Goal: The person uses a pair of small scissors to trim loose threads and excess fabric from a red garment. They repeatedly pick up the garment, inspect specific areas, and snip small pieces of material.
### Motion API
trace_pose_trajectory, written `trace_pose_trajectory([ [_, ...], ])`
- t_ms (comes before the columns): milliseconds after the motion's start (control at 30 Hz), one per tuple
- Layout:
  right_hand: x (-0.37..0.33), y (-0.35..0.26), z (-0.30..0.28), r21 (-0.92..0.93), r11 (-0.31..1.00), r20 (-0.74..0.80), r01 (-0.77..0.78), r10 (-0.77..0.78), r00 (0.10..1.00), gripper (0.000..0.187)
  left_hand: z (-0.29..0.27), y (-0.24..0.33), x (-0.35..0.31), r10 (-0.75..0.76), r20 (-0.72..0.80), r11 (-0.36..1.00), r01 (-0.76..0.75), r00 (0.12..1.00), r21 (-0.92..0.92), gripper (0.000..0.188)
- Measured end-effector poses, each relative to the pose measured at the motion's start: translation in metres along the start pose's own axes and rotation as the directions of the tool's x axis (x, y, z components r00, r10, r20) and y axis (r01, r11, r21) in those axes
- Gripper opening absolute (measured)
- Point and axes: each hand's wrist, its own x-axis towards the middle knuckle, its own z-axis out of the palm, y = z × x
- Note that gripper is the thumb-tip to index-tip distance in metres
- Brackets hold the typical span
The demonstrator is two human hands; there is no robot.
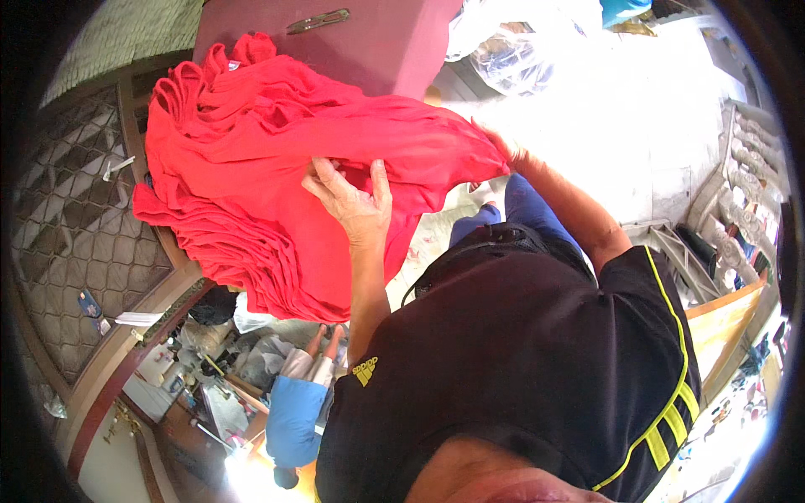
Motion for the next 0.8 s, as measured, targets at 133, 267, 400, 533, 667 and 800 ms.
trace_pose_trajectory([
  [133, -0.029, 0.003, 0.056, -0.773, 0.533, 0.034, 0.343, -0.506, 0.862, 0.056, -0.012, -0.007, -0.004, -0.004, 0.050, 0.992, 0.010, 0.999, -0.123, 0.080],
  [267, -0.005, -0.021, 0.051, -0.524, 0.834, 0.105, 0.170, -0.135, 0.985, 0.064, -0.020, -0.005, -0.016, -0.036, 0.111, 0.917, 0.077, 0.993, -0.392, 0.090],
  [400, -0.013, -0.011, 0.077, -0.753, 0.617, 0.142, 0.229, -0.188, 0.972, 0.060, -0.041, 0.035, -0.032, -0.271, 0.439, 0.782, 0.462, 0.857, -0.418, 0.107],
  [533, -0.066, 0.036, 0.206, -0.966, -0.091, 0.259, 0.243, -0.285, 0.923, 0.031, -0.043, 0.037, -0.075, -0.342, 0.539, 0.836, 0.511, 0.770, -0.200, 0.114],
  [667, -0.056, 0.057, 0.249, -0.893, -0.226, 0.416, 0.388, -0.091, 0.905, 0.036, -0.069, 0.034, -0.066, -0.480, 0.535, 0.373, 0.714, 0.695, -0.593, 0.035],
  [800, -0.044, 0.042, 0.270, -0.808, 0.119, 0.582, 0.577, 0.008, 0.813, 0.027, -0.108, 0.010, -0.071, -0.588, 0.408, 0.270, 0.644, 0.699, -0.716, 0.048],
])
